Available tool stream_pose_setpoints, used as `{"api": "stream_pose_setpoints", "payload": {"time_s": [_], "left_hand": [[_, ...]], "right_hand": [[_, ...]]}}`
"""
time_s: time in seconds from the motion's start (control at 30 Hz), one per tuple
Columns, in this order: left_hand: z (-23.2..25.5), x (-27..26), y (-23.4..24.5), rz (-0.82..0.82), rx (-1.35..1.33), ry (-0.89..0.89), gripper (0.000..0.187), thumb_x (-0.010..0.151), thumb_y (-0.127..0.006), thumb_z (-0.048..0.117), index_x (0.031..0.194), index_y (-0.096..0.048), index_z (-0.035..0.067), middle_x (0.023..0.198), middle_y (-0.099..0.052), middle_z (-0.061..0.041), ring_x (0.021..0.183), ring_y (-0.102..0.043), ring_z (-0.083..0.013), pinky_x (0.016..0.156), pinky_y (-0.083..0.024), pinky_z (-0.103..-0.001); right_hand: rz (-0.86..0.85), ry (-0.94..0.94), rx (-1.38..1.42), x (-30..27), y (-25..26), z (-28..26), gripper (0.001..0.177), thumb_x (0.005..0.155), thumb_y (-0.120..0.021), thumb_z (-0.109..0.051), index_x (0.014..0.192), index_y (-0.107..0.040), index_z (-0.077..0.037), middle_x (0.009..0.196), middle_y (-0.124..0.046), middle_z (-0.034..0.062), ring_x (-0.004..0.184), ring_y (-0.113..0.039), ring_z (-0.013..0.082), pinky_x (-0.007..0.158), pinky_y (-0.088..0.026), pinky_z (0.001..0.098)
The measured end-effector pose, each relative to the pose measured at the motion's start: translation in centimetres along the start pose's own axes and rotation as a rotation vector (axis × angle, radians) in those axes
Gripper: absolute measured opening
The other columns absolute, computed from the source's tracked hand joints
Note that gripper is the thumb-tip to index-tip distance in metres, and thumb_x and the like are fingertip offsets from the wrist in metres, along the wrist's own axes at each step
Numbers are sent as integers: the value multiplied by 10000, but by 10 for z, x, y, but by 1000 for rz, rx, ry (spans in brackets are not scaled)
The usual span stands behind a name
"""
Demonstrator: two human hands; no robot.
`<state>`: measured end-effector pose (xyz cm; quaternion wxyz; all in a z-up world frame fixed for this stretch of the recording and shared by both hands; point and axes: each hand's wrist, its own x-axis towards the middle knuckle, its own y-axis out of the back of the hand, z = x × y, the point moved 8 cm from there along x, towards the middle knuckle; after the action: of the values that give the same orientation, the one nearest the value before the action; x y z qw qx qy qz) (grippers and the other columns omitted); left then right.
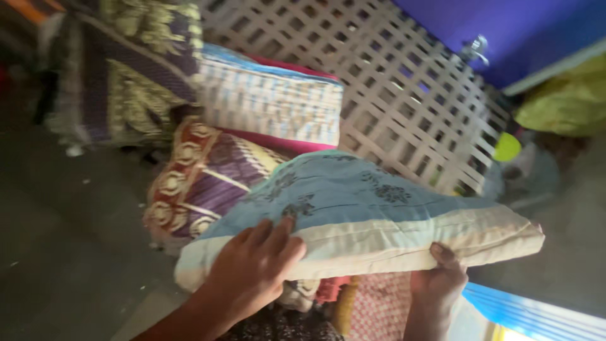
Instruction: The person folds several blankets and a patterned pillowcase by hand on top of a woven cot, then stacks them.
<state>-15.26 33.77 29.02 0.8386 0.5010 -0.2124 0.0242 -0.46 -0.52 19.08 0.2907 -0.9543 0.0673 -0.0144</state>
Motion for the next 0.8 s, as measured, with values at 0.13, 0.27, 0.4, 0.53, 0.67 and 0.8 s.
{"api": "stream_pose_setpoints", "payload": {"time_s": [0.13, 0.27, 0.4, 0.53, 0.67, 0.8], "left_hand": [[-59, -72, 70, 52, 76, 203, 694, 575, -829, 58, 1236, -617, 86, 1226, -680, -183, 1058, -690, -363, 805, -572, -466], [-130, -143, 108, 25, 90, 458, 867, 523, -842, 61, 1351, -582, 39, 1237, -689, -187, 1024, -681, -353, 817, -541, -459], [-190, -210, 122, 53, 123, 621, 815, 498, -868, 127, 1268, -609, 53, 1116, -701, -149, 1022, -671, -338, 857, -508, -475], [-232, -250, 136, 65, 144, 683, 678, 505, -877, 173, 1132, -639, 77, 1013, -708, -102, 996, -667, -322, 837, -485, -471], [-260, -259, 172, 139, 223, 572, 735, 490, -899, 213, 1154, -637, 36, 993, -696, -112, 956, -664, -309, 828, -473, -469], [-295, -251, 210, 188, 302, 469, 767, 470, -882, 207, 1169, -640, 7, 1041, -702, -116, 975, -667, -285, 826, -476, -443]], "right_hand": [[-98, -96, 28, -52, -109, 55, 771, 732, -535, 86, 1495, -452, 13, 1366, -617, 129, 1305, -598, 294, 1176, -456, 448], [-219, -226, 93, -94, -194, 124, 763, 751, -545, 108, 1503, -459, 13, 1341, -616, 128, 1280, -597, 286, 1165, -459, 441], [-243, -298, 44, -128, -251, 188, 782, 726, -548, 118, 1489, -473, -36, 1313, -616, 98, 1246, -600, 269, 1134, -461, 432], [-183, -385, -4, -154, -290, 233, 758, 731, -547, 101, 1473, -503, -47, 1290, -631, 85, 1224, -610, 268, 1119, -459, 433], [-205, -495, 20, -165, -328, 264, 654, 762, -550, 61, 1413, -531, -4, 1277, -658, 106, 1221, -630, 278, 1120, -463, 436], [-193, -478, 47, -155, -360, 296, 514, 805, -566, 59, 1317, -573, 17, 1217, -669, 94, 1195, -631, 252, 1143, -462, 414]]}}
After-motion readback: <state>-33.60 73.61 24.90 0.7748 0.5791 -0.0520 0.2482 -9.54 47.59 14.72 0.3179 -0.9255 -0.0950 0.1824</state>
